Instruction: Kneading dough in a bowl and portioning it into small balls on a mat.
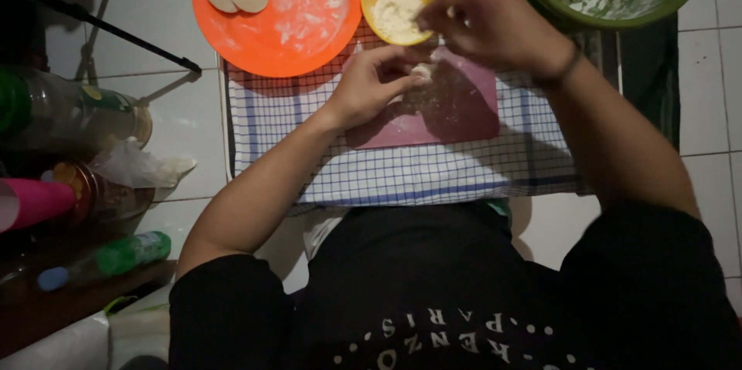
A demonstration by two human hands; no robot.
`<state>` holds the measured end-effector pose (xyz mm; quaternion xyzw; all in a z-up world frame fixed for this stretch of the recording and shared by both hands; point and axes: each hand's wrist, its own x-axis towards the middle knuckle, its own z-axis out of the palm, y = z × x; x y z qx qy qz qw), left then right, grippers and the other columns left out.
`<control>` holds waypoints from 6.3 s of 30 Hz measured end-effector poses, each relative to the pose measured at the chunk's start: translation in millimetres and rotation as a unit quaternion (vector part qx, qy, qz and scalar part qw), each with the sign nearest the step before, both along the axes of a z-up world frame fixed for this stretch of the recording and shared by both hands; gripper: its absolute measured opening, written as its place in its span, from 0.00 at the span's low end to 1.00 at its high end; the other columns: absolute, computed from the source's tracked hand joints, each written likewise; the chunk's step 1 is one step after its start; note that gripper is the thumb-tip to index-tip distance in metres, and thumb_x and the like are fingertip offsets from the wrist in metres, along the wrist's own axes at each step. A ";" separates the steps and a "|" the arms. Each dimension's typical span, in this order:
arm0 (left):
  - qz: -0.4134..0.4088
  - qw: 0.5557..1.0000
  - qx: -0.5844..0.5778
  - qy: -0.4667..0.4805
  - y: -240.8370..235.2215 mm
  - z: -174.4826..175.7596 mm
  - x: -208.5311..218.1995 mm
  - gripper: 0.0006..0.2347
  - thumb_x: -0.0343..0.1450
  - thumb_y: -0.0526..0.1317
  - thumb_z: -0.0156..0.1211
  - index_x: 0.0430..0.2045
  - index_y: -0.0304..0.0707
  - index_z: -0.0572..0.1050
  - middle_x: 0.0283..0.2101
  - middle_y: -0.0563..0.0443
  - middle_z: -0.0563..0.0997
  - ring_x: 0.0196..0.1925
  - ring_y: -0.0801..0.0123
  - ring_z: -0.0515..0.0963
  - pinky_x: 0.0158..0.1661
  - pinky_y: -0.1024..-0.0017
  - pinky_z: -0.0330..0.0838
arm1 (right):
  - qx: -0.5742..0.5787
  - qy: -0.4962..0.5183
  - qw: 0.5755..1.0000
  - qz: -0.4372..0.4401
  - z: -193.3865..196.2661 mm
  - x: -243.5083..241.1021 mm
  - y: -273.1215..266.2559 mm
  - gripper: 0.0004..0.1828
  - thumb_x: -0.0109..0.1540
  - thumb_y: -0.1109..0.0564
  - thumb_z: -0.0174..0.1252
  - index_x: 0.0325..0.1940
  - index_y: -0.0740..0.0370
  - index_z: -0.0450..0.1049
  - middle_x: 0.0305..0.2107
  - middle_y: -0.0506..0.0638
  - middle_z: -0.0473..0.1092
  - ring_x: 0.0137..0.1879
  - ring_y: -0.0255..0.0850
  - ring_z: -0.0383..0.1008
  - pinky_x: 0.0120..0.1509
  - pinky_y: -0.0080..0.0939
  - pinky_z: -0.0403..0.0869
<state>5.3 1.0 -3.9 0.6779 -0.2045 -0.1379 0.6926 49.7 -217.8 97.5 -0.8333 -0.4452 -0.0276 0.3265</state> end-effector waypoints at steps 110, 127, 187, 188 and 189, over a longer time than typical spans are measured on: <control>0.119 0.778 0.339 -0.516 -6.1 62.6 43.2 0.08 0.65 0.32 0.68 0.37 0.37 0.81 0.43 0.47 0.81 0.48 0.54 0.72 0.50 0.60 0.69 | 0.186 0.377 0.907 -0.010 -93.8 -45.3 -26.7 0.12 0.72 0.61 0.50 0.58 0.63 0.72 0.35 0.45 0.72 0.34 0.29 0.68 0.40 0.28 0.72; 0.057 0.643 0.437 -0.626 -68.7 33.6 103.4 0.09 0.63 0.50 0.69 0.24 0.48 0.85 0.42 0.51 0.74 0.48 0.57 0.69 0.47 0.60 0.61 | 0.142 0.311 0.940 -0.017 -88.8 -49.6 -28.9 0.10 0.71 0.61 0.47 0.51 0.64 0.73 0.39 0.46 0.73 0.37 0.32 0.69 0.41 0.30 0.70; 0.058 0.982 -0.133 0.125 -13.6 -4.3 8.4 0.13 0.76 0.38 0.62 0.49 0.24 0.76 0.40 0.32 0.82 0.40 0.55 0.86 0.38 0.61 0.88 | 0.245 0.333 0.908 -0.067 -84.9 -38.0 -30.4 0.14 0.67 0.64 0.60 0.57 0.66 0.78 0.33 0.60 0.79 0.36 0.40 0.79 0.41 0.40 0.79; 0.058 0.982 -0.132 0.121 -13.1 -6.6 11.3 0.13 0.76 0.38 0.62 0.49 0.24 0.76 0.40 0.32 0.82 0.40 0.55 0.86 0.38 0.61 0.88 | 0.246 0.329 0.909 -0.066 -86.4 -36.1 -30.2 0.14 0.67 0.64 0.60 0.57 0.66 0.78 0.33 0.60 0.79 0.36 0.40 0.79 0.41 0.40 0.79; 0.061 0.979 -0.139 0.133 -12.9 -10.0 12.5 0.13 0.76 0.38 0.62 0.49 0.25 0.77 0.40 0.32 0.82 0.40 0.55 0.87 0.38 0.61 0.88 | 0.236 0.326 0.913 -0.068 -88.9 -35.9 -30.2 0.12 0.65 0.65 0.62 0.53 0.64 0.81 0.30 0.57 0.79 0.35 0.39 0.78 0.39 0.39 0.78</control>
